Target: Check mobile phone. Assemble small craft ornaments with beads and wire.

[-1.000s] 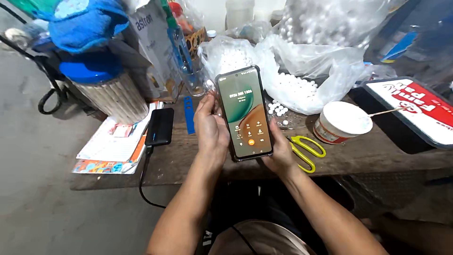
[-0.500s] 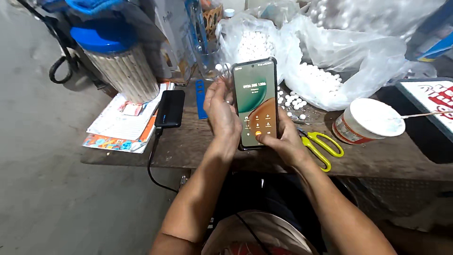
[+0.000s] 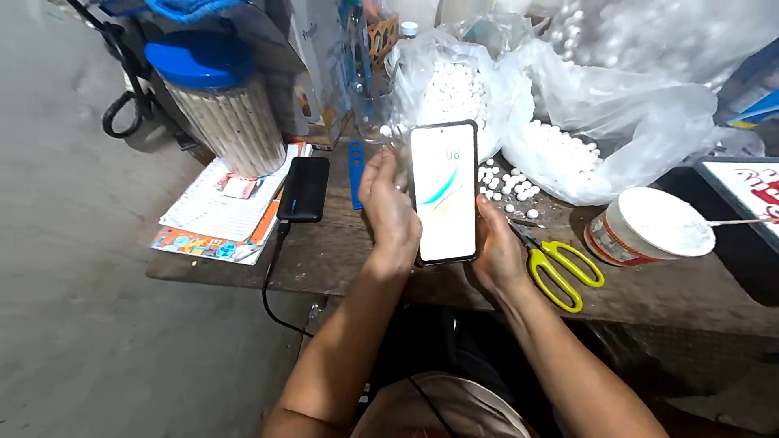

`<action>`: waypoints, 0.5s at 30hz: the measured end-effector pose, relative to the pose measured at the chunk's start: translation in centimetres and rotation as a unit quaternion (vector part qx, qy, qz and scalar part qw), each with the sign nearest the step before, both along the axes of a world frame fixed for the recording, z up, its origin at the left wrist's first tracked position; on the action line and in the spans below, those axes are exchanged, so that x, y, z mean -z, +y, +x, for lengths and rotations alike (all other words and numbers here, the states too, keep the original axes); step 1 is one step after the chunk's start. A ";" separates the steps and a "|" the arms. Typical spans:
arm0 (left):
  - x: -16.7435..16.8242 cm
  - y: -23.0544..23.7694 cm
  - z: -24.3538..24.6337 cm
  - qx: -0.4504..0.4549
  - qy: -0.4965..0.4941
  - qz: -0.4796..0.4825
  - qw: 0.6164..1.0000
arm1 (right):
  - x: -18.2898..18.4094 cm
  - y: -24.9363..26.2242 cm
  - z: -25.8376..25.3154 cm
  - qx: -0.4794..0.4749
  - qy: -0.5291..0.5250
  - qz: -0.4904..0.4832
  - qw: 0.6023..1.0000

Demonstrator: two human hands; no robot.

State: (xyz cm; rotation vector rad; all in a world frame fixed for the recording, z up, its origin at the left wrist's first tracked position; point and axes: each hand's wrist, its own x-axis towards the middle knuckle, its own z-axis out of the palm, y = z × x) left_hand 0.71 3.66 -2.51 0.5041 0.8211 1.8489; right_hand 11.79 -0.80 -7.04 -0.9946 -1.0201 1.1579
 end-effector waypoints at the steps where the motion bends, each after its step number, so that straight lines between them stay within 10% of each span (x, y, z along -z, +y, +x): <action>1: -0.1 0.1 0.0 -0.004 -0.004 0.000 1.000 | 0.0 0.1 -0.3 0.014 0.008 -0.004 1.000; 15: 2.2 -1.4 -8.3 -0.008 0.084 0.007 0.996 | -2.0 3.5 -2.8 0.029 -0.015 -0.077 0.996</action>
